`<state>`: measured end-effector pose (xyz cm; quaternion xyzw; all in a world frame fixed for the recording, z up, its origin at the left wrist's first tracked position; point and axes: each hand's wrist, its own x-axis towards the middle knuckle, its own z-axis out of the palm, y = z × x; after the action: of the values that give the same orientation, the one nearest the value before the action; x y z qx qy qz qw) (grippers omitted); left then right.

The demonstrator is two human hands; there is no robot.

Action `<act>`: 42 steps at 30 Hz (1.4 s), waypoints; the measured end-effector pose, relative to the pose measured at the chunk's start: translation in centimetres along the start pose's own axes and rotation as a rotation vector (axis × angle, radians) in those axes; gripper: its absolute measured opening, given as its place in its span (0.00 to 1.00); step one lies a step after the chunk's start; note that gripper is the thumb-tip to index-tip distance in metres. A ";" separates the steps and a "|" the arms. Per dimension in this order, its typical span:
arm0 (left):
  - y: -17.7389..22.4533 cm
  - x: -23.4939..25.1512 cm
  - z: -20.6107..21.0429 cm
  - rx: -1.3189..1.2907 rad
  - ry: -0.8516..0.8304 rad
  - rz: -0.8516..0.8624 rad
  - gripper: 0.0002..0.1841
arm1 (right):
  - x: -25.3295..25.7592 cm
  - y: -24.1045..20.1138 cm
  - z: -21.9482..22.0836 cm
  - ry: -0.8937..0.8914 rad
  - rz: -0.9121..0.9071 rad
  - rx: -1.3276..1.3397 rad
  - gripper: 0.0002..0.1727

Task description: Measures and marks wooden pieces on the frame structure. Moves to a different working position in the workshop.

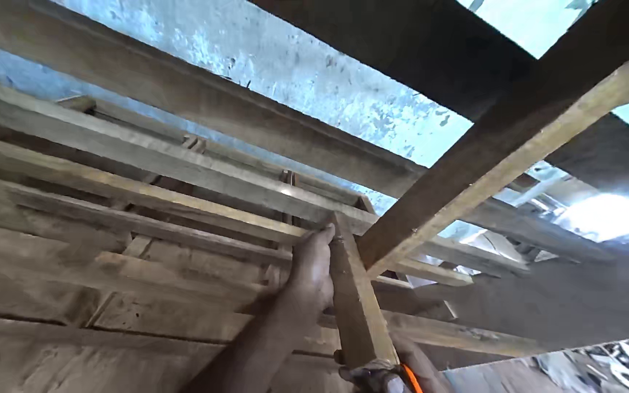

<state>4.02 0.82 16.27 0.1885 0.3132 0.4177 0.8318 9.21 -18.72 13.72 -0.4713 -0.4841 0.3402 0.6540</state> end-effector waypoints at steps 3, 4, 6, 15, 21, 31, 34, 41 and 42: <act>-0.2 0.3 0.0 -0.004 0.000 0.011 0.17 | -0.2 0.0 -0.9 0.034 -0.042 -0.109 0.24; -0.2 0.3 0.0 -0.004 0.004 0.011 0.16 | -0.3 0.0 -1.2 0.065 -0.048 -0.121 0.25; -0.1 0.1 0.2 0.025 0.014 0.013 0.17 | -0.4 0.2 -2.1 0.109 -0.043 -0.103 0.30; 0.4 -0.7 0.1 0.206 0.008 0.075 0.18 | 1.4 2.4 -5.1 0.201 -0.239 -0.210 0.31; 0.8 -3.3 2.8 0.429 0.131 0.240 0.17 | 3.5 3.0 -4.3 0.230 -0.336 -0.127 0.08; 1.3 2.3 -2.1 0.481 -0.143 0.416 0.18 | 5.7 4.6 -4.9 0.238 -0.362 -0.127 0.09; 1.1 1.8 -1.4 0.321 -0.200 0.281 0.21 | 6.8 4.3 -5.0 0.216 -0.411 -0.261 0.12; 0.2 -2.6 0.8 0.609 -0.075 0.551 0.12 | 9.3 1.8 -4.1 0.189 -0.570 -0.286 0.10; -1.0 -6.1 3.4 0.667 0.017 0.606 0.11 | 9.3 1.6 -4.3 0.181 -0.580 -0.238 0.10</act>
<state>4.13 -4.93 20.46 0.5263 0.3682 0.5201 0.5630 16.14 -11.04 14.78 -0.4153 -0.5745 0.0374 0.7043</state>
